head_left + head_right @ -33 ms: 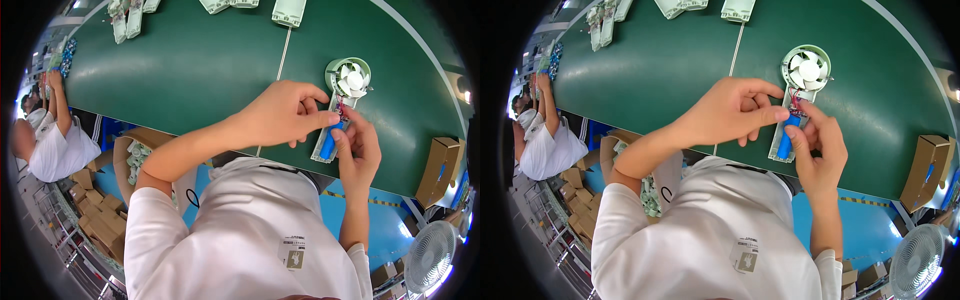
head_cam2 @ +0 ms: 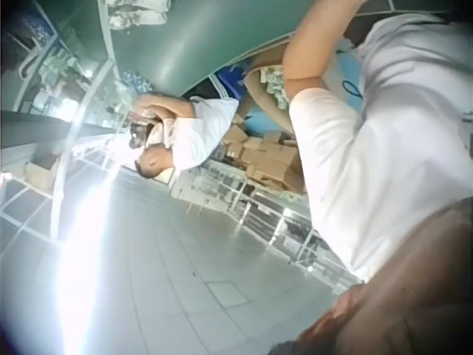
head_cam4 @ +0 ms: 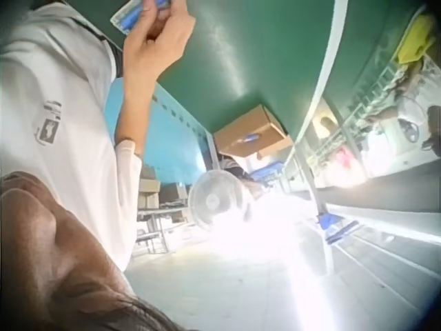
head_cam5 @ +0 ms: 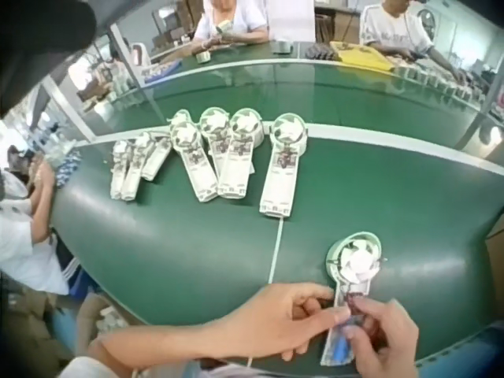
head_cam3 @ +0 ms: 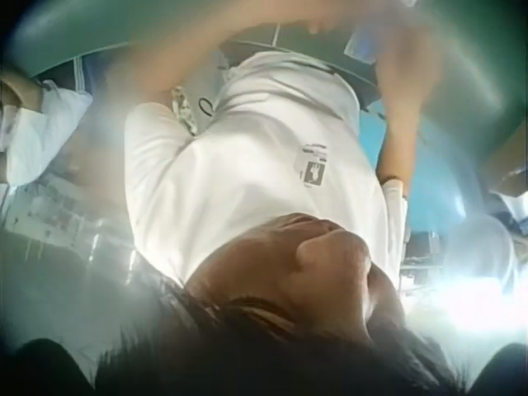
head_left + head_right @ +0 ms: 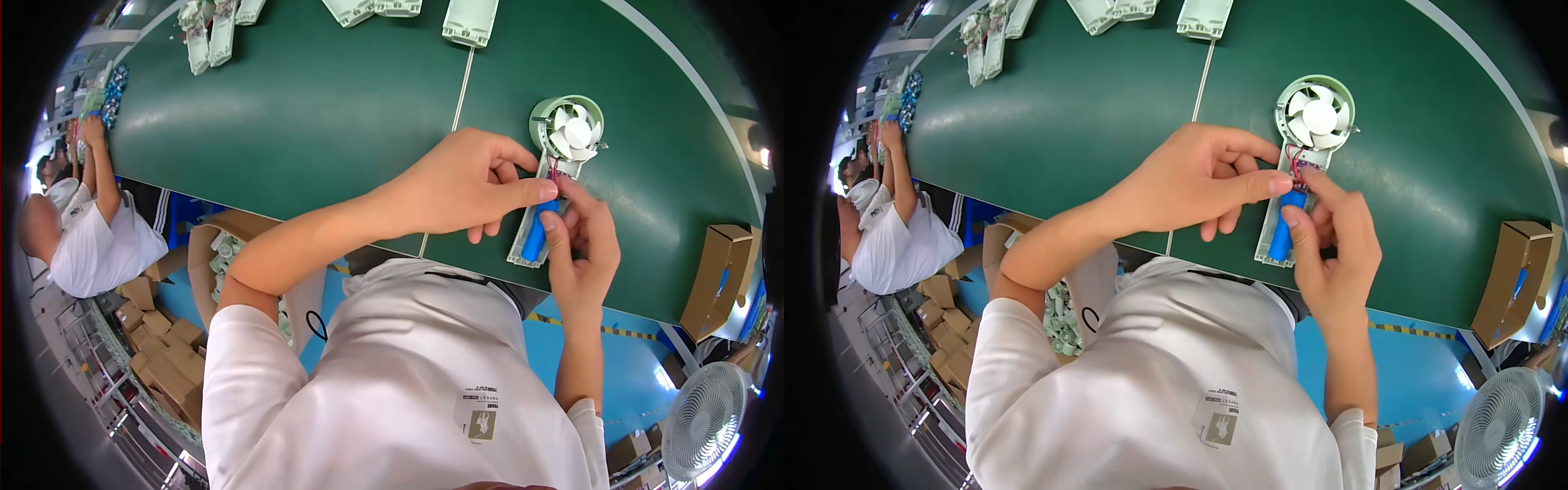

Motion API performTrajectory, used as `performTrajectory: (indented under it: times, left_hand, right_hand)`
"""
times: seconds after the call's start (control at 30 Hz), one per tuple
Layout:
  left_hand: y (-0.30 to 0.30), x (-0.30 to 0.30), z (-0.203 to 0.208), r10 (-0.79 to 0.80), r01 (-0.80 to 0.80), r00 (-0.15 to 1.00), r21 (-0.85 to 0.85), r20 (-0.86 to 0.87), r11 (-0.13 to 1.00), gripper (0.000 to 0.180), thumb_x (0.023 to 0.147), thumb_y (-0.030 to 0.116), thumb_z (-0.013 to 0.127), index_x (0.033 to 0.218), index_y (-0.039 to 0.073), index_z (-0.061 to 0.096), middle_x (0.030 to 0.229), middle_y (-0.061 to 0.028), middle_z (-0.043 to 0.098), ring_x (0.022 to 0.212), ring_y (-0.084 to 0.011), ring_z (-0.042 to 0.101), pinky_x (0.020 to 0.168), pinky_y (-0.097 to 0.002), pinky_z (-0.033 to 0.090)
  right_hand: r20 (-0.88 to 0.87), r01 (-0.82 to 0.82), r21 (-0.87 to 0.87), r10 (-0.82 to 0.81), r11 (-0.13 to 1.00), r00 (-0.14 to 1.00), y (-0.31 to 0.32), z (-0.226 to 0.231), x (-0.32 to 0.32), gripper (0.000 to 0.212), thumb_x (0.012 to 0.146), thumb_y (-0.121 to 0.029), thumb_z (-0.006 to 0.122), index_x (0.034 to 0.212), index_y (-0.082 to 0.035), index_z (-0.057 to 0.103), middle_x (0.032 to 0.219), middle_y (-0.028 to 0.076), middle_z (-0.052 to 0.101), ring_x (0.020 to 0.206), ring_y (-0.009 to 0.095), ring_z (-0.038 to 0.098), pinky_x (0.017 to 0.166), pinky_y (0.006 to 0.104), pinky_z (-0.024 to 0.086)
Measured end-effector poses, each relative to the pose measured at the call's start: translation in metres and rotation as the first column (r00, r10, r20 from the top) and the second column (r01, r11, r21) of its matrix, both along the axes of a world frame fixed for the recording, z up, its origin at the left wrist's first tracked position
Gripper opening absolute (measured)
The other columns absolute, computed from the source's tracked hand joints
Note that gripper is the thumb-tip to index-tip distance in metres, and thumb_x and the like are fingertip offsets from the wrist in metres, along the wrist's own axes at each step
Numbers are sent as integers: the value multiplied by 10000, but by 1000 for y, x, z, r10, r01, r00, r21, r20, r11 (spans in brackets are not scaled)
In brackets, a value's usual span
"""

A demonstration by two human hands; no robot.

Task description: Assemble small handheld fans on a factory production line.

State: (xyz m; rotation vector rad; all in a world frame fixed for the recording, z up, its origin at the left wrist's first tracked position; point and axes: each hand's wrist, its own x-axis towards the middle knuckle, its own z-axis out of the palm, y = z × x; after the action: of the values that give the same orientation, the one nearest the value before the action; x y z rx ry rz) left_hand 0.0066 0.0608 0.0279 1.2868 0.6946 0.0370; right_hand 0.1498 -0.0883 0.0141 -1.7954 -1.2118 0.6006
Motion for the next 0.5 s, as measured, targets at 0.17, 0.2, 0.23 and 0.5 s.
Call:
performTrajectory:
  times: [0.17,0.2,0.23,0.5]
  left_hand:
    - [11,26,9,-51,36,993,-140,-106,990,385,945,347,649,948,-38,672,573,-8,561,389,-70,482,335,-230,350]
    - [13,29,8,-26,-2,989,-184,-149,983,386,948,362,636,883,-16,676,532,-6,543,367,-70,459,319,-237,321]
    - [14,33,6,-7,-18,987,-151,-163,988,386,948,362,636,883,-16,676,532,-6,543,367,-70,459,319,-237,321]
    - [109,170,20,-2,72,969,275,-246,959,292,863,240,673,674,18,666,541,-67,602,373,-119,468,329,-279,338]
  right_hand:
    - [96,-83,57,77,995,992,8,7,9,259,843,29,690,1100,15,661,802,57,543,650,96,516,531,209,415]
    - [70,-107,72,102,992,992,9,6,14,272,835,31,695,1104,10,664,813,56,552,652,95,522,536,205,416]
    - [44,-134,92,130,987,991,10,2,21,284,827,33,700,1108,5,667,825,56,562,655,95,527,541,201,418]
    - [-307,220,30,-201,975,930,-8,-16,57,254,905,7,643,1158,4,627,786,-14,528,599,6,459,476,144,374]
